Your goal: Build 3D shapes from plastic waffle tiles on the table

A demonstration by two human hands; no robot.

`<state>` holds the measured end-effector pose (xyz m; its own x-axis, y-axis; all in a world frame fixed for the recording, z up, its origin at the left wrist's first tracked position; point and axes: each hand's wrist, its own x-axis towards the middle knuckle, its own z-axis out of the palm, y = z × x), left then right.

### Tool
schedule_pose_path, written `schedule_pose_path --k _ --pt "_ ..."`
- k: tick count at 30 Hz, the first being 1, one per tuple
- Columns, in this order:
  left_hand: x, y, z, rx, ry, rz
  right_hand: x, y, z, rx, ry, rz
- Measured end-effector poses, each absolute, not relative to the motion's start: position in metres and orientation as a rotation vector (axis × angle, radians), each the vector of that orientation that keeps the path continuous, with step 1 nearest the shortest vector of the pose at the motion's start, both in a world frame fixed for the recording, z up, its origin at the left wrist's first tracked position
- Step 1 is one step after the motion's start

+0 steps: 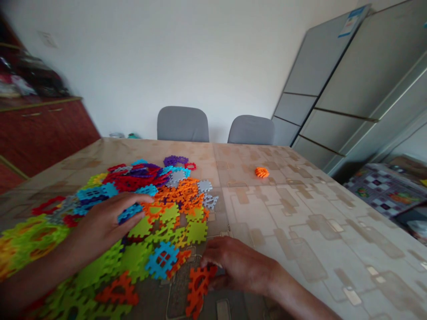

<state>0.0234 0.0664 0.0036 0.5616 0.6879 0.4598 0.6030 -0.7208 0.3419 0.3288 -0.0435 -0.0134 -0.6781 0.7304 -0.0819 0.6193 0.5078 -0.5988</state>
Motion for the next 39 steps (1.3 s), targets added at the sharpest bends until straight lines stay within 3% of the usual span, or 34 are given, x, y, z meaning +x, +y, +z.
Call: schedule_pose_path --k 6,16,21,32,39 --pt "0.058 0.016 -0.002 2.499 0.531 0.668 0.339 -0.039 -0.008 -1.211 -2.47 0.978" --pt "0.111 -0.004 -0.016 2.554 0.445 0.339 0.357 -0.04 -0.006 -1.412 -2.203 1.008" --pt "0.091 -0.01 -0.014 2.706 0.588 0.506 0.349 -0.053 0.012 -1.4 -2.396 0.95" --pt "0.075 -0.03 -0.032 3.169 0.397 0.696 0.319 -0.065 0.032 -1.259 -2.576 0.861" --pt "0.071 -0.03 -0.033 3.147 0.425 0.933 0.322 -0.08 0.037 -1.739 -2.523 0.612"
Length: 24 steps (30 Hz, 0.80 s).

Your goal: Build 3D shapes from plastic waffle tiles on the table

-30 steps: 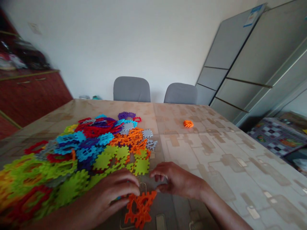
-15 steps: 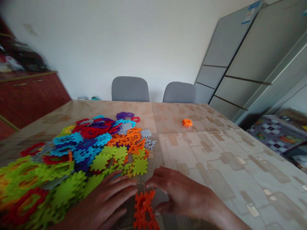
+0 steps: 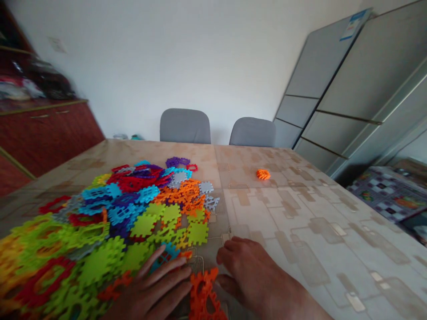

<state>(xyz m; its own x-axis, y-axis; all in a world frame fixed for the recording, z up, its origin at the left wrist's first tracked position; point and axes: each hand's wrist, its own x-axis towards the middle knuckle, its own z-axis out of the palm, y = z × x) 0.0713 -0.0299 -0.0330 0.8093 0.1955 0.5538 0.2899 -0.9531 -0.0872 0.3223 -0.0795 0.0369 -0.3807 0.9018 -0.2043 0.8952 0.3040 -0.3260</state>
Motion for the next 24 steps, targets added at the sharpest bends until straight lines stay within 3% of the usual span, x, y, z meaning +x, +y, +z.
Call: schedule_pose_path --k 3,8,24 --pt "0.068 -0.032 -0.032 -2.804 -0.397 -0.837 0.315 -0.087 0.033 -1.945 -2.616 0.479" --pt "0.055 -0.037 -0.023 -2.878 -0.33 -0.85 0.3 -0.085 0.024 -1.942 -2.895 0.576" --pt "0.063 -0.05 -0.034 -3.143 -0.329 -0.734 0.304 -0.1 0.015 -2.009 -2.611 0.59"
